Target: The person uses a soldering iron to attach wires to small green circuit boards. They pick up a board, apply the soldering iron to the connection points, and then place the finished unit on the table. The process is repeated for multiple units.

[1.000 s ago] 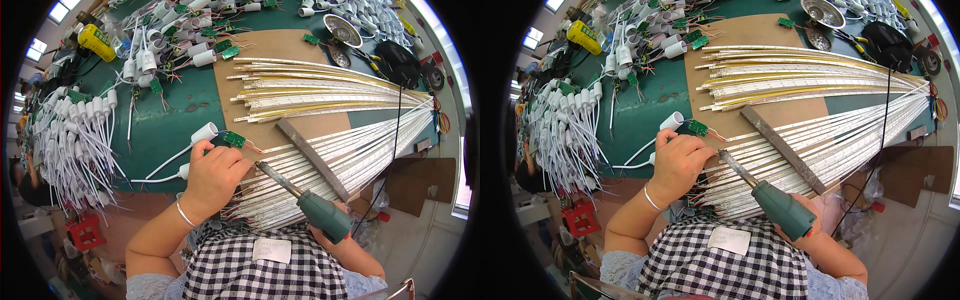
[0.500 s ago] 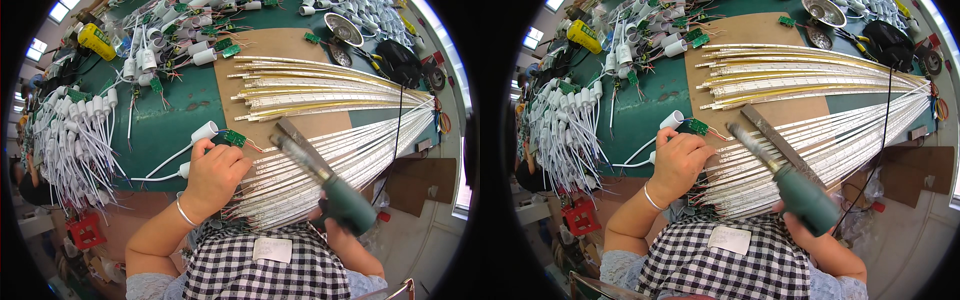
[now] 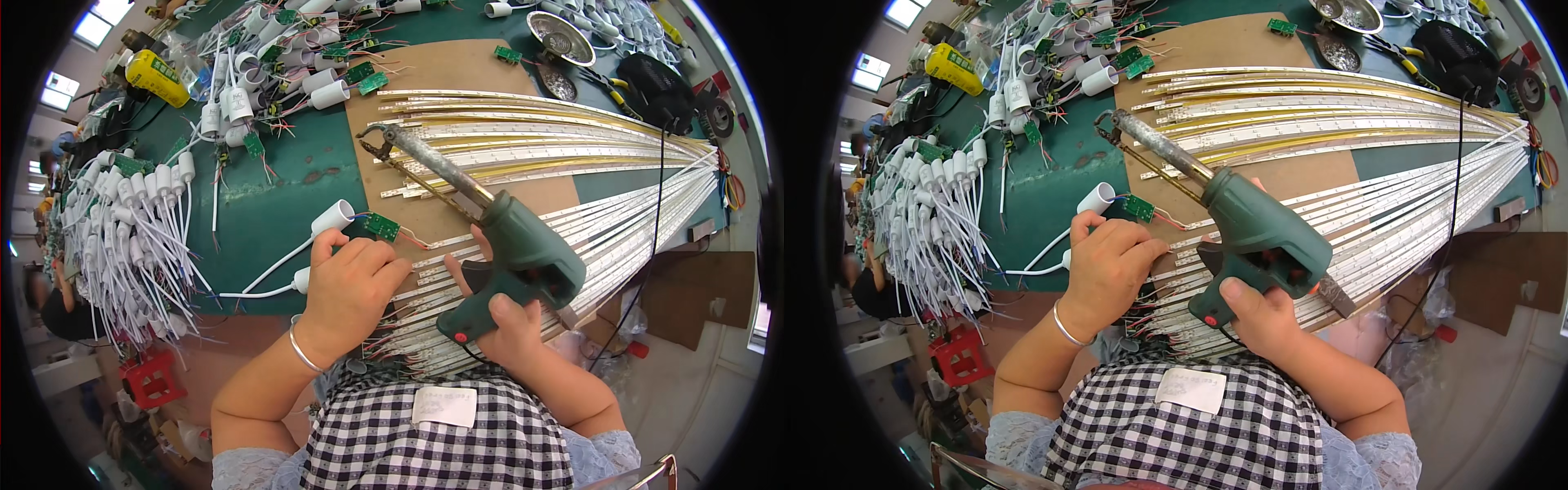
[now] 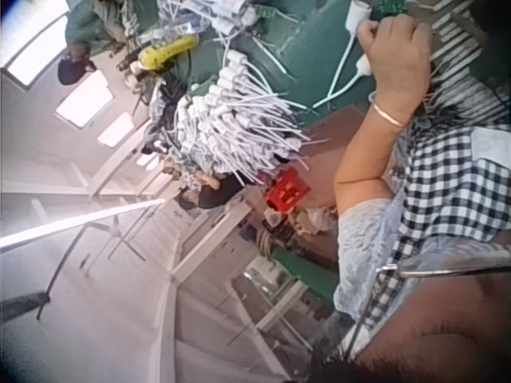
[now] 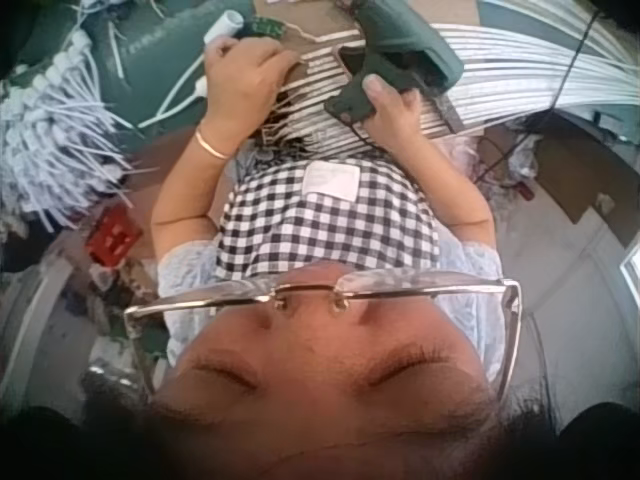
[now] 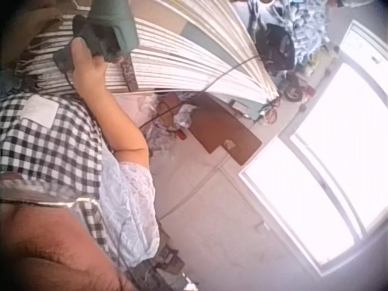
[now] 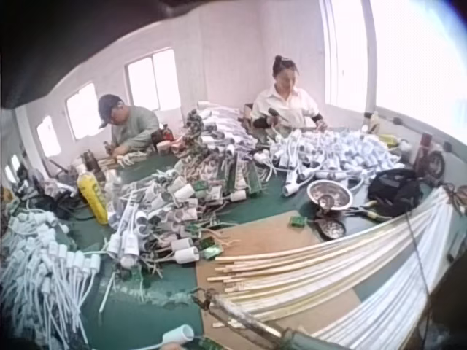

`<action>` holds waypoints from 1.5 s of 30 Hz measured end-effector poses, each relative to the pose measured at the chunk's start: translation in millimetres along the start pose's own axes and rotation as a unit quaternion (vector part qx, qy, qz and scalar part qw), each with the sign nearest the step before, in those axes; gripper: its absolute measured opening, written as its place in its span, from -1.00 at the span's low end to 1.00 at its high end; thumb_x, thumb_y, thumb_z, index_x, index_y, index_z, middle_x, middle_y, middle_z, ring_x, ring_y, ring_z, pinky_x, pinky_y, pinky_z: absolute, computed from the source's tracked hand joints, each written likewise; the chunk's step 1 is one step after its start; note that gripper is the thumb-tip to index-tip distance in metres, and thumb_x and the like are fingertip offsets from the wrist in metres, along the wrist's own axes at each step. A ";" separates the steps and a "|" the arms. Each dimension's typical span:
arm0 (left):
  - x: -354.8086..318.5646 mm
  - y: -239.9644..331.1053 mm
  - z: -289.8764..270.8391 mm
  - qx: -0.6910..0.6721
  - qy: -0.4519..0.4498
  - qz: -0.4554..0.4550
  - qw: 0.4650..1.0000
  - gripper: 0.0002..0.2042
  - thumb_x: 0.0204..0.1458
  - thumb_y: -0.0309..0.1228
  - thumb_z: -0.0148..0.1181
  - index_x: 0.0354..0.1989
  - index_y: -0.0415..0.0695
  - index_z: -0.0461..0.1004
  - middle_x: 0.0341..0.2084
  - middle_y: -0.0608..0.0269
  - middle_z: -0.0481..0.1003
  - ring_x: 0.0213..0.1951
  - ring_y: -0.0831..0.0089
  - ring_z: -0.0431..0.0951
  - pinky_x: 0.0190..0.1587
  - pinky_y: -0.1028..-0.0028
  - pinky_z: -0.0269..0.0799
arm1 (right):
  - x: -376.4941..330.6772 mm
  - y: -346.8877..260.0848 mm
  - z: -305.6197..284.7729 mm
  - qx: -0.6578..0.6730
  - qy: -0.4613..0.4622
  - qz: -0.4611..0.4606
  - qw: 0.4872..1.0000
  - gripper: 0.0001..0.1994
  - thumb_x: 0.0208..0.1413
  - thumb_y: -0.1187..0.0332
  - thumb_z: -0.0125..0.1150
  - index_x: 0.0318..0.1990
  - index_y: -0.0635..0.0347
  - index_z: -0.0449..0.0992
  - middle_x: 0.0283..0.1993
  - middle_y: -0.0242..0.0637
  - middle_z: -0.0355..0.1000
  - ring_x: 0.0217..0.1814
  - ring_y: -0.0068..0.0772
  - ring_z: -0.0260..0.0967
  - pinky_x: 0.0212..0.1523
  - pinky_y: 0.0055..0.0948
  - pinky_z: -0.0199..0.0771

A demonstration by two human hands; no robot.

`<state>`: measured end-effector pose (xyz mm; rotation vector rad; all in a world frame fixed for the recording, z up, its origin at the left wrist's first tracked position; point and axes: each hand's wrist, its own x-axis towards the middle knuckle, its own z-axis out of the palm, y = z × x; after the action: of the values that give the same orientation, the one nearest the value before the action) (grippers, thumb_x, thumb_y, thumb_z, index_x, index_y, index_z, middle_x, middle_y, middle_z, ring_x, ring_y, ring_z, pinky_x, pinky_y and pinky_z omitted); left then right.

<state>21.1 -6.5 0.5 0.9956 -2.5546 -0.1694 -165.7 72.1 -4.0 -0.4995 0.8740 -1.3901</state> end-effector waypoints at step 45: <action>3.6 0.2 -13.6 -0.182 -0.045 -0.099 0.977 -0.95 -0.07 -0.51 0.19 -0.41 -0.10 0.49 -0.46 0.34 0.55 -0.39 0.40 0.50 -0.05 0.32 0.13 | 1.7 12.0 -5.3 0.031 0.010 0.011 0.999 -0.34 0.03 0.42 0.16 0.28 0.18 0.00 0.36 -0.19 -0.06 0.43 -0.32 -0.13 0.37 0.16 -0.16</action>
<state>23.9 -8.4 14.1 1.1098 -2.3766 -0.7241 -162.3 73.3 -16.7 -0.4275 0.8474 -1.4005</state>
